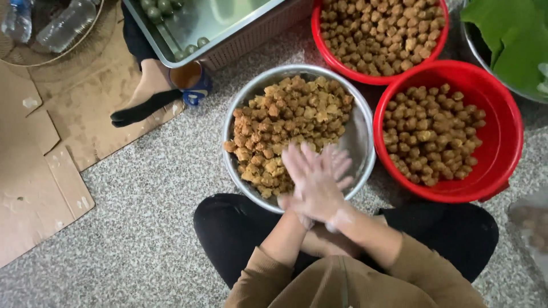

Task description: Rolling small portions of a food mixture into balls by hand and placing them into a collection bowl.

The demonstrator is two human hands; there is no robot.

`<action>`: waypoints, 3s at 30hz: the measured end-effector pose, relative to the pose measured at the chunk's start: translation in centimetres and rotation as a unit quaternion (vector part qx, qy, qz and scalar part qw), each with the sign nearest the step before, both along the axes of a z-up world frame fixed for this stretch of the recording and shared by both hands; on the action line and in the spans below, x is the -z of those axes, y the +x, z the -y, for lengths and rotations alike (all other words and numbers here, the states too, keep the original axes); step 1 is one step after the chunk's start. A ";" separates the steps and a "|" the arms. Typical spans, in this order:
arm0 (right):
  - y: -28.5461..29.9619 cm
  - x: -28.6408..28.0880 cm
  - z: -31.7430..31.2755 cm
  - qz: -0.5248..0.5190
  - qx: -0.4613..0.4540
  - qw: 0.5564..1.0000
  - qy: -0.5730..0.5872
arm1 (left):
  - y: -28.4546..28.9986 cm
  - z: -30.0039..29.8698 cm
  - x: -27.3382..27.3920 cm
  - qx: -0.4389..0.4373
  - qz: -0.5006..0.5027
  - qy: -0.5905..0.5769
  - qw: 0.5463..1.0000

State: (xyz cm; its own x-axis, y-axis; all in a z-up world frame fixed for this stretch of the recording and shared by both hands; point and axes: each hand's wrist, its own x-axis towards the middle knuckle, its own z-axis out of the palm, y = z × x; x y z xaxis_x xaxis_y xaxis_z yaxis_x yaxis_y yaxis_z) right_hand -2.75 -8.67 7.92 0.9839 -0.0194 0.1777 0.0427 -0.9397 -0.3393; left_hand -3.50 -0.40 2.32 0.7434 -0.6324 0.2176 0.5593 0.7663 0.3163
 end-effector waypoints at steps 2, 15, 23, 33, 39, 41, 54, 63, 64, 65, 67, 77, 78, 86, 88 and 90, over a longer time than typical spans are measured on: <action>1.1 -2.3 -1.1 -0.040 -0.012 0.999 0.029 | 0.2 0.2 0.4 0.128 -0.238 -0.115 0.956; -0.7 -1.4 0.5 -0.127 0.050 0.975 0.175 | 0.3 0.6 -3.4 0.170 -0.182 0.068 0.966; -2.2 -2.2 -2.3 0.143 -0.141 0.979 -0.040 | -0.4 2.8 -2.4 0.139 -0.118 -0.024 0.983; -2.8 -3.4 -2.2 0.021 -0.138 0.990 0.005 | 0.4 -0.6 1.4 0.069 0.020 -0.013 0.997; -1.7 -2.5 -0.1 -0.072 0.082 0.993 0.053 | 3.1 0.1 -1.3 0.085 -0.345 0.150 0.923; -3.3 -4.2 -2.9 -0.007 -0.052 0.984 0.173 | 1.5 2.9 -5.2 0.028 -0.347 0.192 0.918; -2.4 -1.2 -0.2 0.024 -0.105 0.994 0.012 | 0.8 0.7 -4.1 0.126 -0.336 0.199 0.912; -4.3 3.5 8.0 0.135 -0.089 0.967 0.194 | 1.3 1.3 3.3 0.095 -0.201 0.053 0.973; -4.9 4.7 8.2 0.128 -0.089 0.971 0.180 | 1.0 1.4 3.3 0.108 -0.200 0.064 0.972; -5.6 5.9 8.5 0.120 -0.088 0.975 0.165 | 0.8 1.6 3.3 0.121 -0.199 0.075 0.970; -5.4 2.8 7.8 0.130 -0.059 0.972 0.184 | 0.0 1.7 3.5 0.131 -0.227 0.093 0.961; -3.4 6.5 16.0 0.263 0.137 0.955 0.020 | 3.3 0.3 1.3 0.027 -0.289 0.338 0.895; -2.9 8.1 14.9 0.264 0.139 0.954 0.020 | 3.3 0.4 1.9 0.028 -0.288 0.338 0.895; 5.1 26.4 14.1 -0.147 0.079 0.974 -0.154 | 3.0 -0.3 4.4 0.034 -0.279 0.378 0.882; 3.6 19.0 13.2 -0.235 0.082 0.967 -0.057 | 3.4 -0.2 4.1 0.032 -0.291 0.378 0.878; 2.0 11.1 11.9 -0.323 0.082 0.942 0.037 | 3.8 0.0 3.6 0.031 -0.308 0.374 0.875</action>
State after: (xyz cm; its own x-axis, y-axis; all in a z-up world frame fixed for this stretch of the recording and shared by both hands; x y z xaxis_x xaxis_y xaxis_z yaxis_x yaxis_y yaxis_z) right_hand -0.79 -20.58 -3.15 0.8687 -0.1696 -0.4654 -0.3395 -0.8880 -0.3101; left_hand 0.34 -0.39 -1.29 0.5336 -0.4706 -0.7027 0.8330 0.4360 0.3405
